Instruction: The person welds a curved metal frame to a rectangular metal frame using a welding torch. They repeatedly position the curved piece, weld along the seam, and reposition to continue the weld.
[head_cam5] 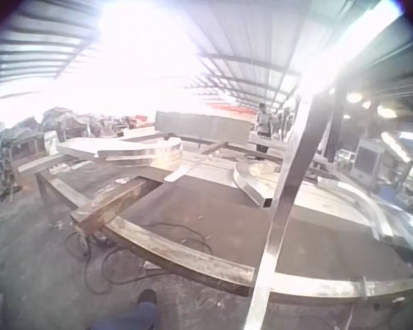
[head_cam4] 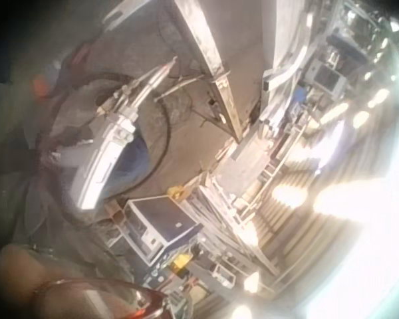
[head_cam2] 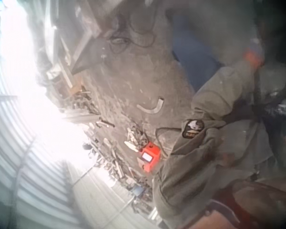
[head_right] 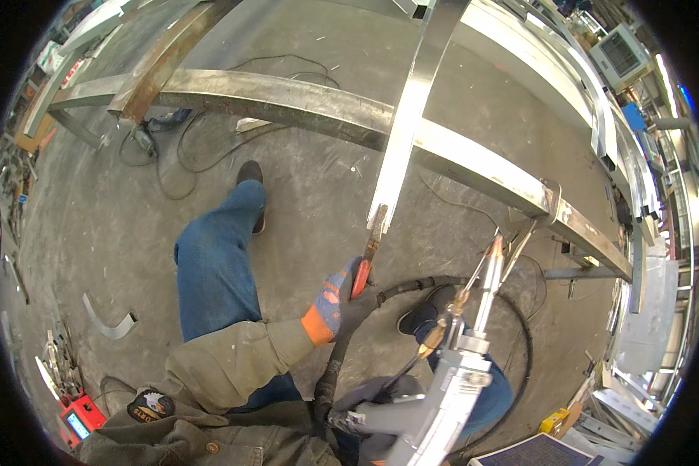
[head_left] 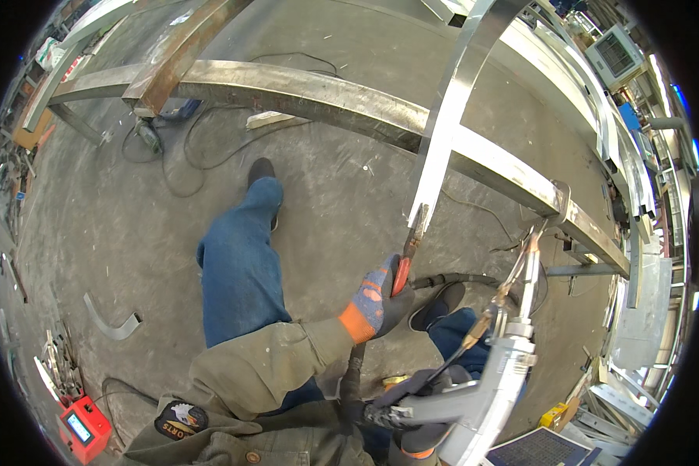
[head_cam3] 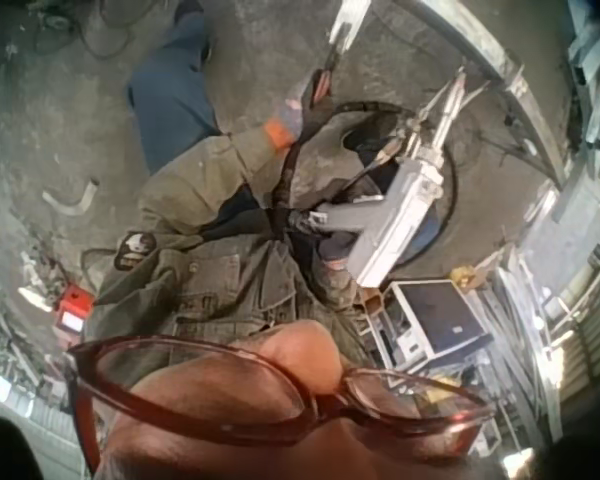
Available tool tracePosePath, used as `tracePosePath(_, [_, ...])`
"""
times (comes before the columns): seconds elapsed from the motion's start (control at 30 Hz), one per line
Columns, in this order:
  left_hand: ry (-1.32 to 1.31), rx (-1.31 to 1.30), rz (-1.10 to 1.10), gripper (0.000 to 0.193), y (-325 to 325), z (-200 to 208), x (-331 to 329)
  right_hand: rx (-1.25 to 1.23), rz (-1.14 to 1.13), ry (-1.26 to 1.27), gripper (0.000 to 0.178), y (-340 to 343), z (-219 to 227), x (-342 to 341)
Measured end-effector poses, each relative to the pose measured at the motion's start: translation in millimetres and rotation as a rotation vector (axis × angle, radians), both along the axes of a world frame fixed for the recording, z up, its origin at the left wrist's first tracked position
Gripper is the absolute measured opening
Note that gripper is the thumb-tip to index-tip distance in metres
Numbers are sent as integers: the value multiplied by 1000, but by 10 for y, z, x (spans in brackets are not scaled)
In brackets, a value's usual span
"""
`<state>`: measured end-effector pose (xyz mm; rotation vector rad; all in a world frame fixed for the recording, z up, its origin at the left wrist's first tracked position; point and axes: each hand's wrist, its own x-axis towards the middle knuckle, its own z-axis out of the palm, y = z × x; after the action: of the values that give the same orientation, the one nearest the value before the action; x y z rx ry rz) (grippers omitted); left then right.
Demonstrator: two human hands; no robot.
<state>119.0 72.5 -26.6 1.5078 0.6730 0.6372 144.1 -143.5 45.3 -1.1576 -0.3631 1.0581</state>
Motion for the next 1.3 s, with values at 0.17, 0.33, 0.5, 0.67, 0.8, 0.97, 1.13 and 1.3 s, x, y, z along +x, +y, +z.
tracePosePath(0.17, [-69,-165,60,21,-36,-161,197,301,636,1252,68,145,143,888])
tracePosePath(0.33, [-12,-54,73,30,-39,-105,271,-227,413,923,66,608,427,766])
tracePosePath(0.5, [-7,-34,50,35,69,66,217,-52,-735,-182,79,896,475,-80])
tracePosePath(0.67, [-29,-130,-2,41,64,59,193,-187,-307,-221,73,821,565,0])
tracePosePath(0.8, [-27,-50,35,44,27,1,214,-68,-596,54,81,759,456,-138])
tracePosePath(0.97, [-13,-51,5,44,21,-19,223,-122,-194,-61,78,605,461,-4])
tracePosePath(1.13, [-42,-53,7,45,25,-62,243,-143,-243,-156,76,584,357,5])
tracePosePath(1.3, [-41,40,88,45,-21,-74,256,-151,-263,-166,74,630,418,-34])
